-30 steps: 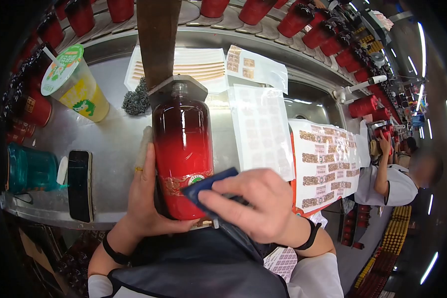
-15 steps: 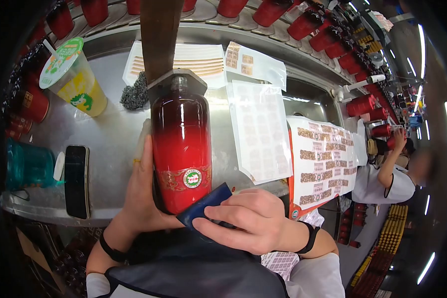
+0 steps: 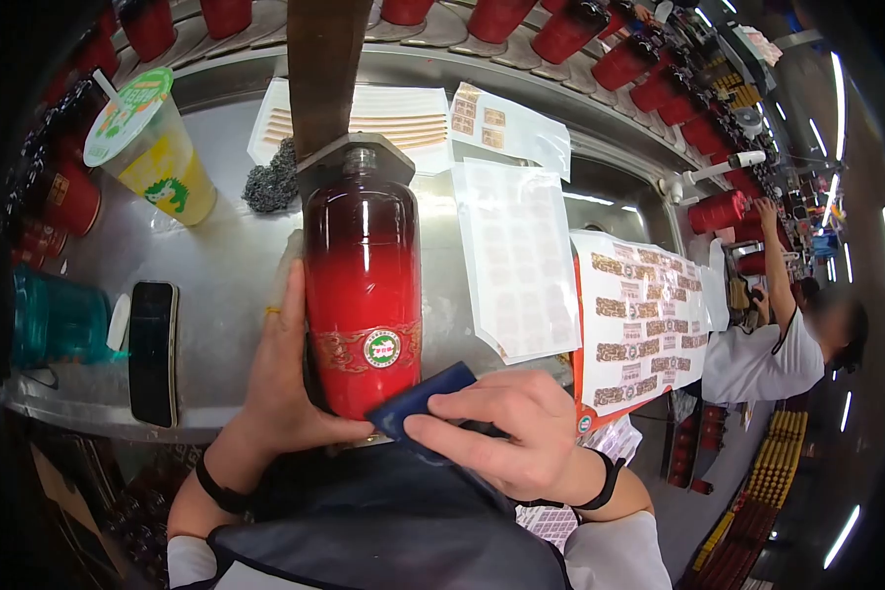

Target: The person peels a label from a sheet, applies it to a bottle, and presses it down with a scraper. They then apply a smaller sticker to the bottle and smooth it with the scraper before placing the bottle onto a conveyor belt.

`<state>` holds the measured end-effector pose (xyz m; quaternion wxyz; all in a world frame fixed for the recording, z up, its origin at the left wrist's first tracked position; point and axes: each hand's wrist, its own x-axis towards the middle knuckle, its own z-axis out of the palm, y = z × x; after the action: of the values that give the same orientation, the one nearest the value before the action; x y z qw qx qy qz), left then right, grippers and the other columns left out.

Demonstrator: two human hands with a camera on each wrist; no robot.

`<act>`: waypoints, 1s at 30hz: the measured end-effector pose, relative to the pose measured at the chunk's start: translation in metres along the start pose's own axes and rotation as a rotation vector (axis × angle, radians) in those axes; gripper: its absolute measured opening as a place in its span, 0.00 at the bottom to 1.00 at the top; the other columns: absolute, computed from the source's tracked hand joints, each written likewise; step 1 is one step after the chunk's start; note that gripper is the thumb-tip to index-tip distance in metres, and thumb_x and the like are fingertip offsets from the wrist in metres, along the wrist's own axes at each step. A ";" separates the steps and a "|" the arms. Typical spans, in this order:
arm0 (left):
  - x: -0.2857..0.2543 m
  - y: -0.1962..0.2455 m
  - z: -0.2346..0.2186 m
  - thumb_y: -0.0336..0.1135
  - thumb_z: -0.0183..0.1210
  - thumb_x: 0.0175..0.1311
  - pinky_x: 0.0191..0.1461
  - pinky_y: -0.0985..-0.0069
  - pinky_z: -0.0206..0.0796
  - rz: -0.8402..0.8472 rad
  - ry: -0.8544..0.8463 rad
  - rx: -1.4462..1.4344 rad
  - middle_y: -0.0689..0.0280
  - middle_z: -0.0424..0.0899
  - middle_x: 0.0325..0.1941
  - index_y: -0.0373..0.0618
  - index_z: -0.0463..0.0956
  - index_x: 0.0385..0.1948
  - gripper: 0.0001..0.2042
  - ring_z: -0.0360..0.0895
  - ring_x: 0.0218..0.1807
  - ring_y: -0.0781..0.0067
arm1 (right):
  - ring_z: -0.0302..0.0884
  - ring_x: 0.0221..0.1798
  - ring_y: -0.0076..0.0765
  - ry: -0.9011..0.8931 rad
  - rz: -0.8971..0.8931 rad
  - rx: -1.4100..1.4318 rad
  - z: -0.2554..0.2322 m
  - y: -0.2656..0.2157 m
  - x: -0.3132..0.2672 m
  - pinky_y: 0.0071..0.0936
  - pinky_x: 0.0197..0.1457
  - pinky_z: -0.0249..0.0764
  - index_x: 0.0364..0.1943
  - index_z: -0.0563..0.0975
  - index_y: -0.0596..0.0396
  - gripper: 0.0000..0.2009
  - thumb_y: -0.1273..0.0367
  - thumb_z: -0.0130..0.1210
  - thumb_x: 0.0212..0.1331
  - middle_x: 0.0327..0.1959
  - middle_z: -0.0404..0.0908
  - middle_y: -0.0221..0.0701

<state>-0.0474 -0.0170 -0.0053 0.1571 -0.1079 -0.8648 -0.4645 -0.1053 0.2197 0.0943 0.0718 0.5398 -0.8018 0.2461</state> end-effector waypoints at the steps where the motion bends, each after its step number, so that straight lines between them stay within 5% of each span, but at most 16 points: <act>1: 0.001 0.001 0.001 0.53 0.82 0.29 0.57 0.62 0.68 0.000 0.021 -0.006 0.42 0.65 0.67 0.25 0.40 0.73 0.70 0.73 0.52 0.48 | 0.74 0.38 0.29 0.007 0.023 -0.051 -0.003 -0.002 0.003 0.25 0.40 0.71 0.42 0.88 0.44 0.18 0.68 0.64 0.42 0.40 0.83 0.24; 3: 0.000 0.002 0.003 0.54 0.82 0.29 0.57 0.62 0.69 -0.001 0.044 -0.009 0.42 0.65 0.67 0.25 0.41 0.73 0.70 0.73 0.53 0.48 | 0.71 0.36 0.28 0.006 0.029 -0.132 -0.004 -0.003 0.005 0.25 0.38 0.68 0.42 0.88 0.44 0.19 0.66 0.63 0.40 0.40 0.83 0.24; 5: -0.002 0.001 0.004 0.48 0.84 0.25 0.67 0.61 0.62 -0.055 0.038 -0.076 0.46 0.65 0.70 0.30 0.41 0.75 0.72 0.70 0.64 0.47 | 0.70 0.37 0.28 0.007 0.007 -0.172 -0.003 -0.004 0.010 0.25 0.38 0.68 0.42 0.88 0.45 0.20 0.66 0.62 0.39 0.40 0.82 0.24; 9: 0.001 0.001 0.004 0.48 0.84 0.26 0.66 0.60 0.63 -0.021 0.075 -0.055 0.45 0.66 0.69 0.30 0.42 0.74 0.70 0.71 0.64 0.45 | 0.69 0.36 0.28 0.002 -0.012 -0.222 0.003 -0.010 0.021 0.24 0.38 0.67 0.42 0.88 0.46 0.22 0.66 0.60 0.35 0.41 0.81 0.24; 14: 0.000 -0.003 0.005 0.52 0.80 0.30 0.72 0.59 0.60 0.016 0.109 -0.040 0.37 0.55 0.75 0.29 0.52 0.72 0.63 0.61 0.73 0.38 | 0.67 0.38 0.26 0.019 -0.205 -0.221 0.015 -0.015 0.021 0.21 0.36 0.64 0.42 0.87 0.46 0.24 0.66 0.58 0.31 0.40 0.79 0.22; 30: 0.000 0.006 0.000 0.50 0.78 0.37 0.71 0.59 0.61 -0.004 0.077 -0.034 0.37 0.58 0.74 0.27 0.58 0.69 0.56 0.64 0.72 0.39 | 0.67 0.39 0.27 0.016 -0.200 -0.237 0.008 -0.010 0.037 0.23 0.38 0.66 0.41 0.86 0.47 0.24 0.66 0.58 0.30 0.41 0.78 0.23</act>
<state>-0.0459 -0.0138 -0.0005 0.1877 -0.0910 -0.8502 -0.4834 -0.1105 0.1824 0.1047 0.1657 0.6028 -0.7668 0.1458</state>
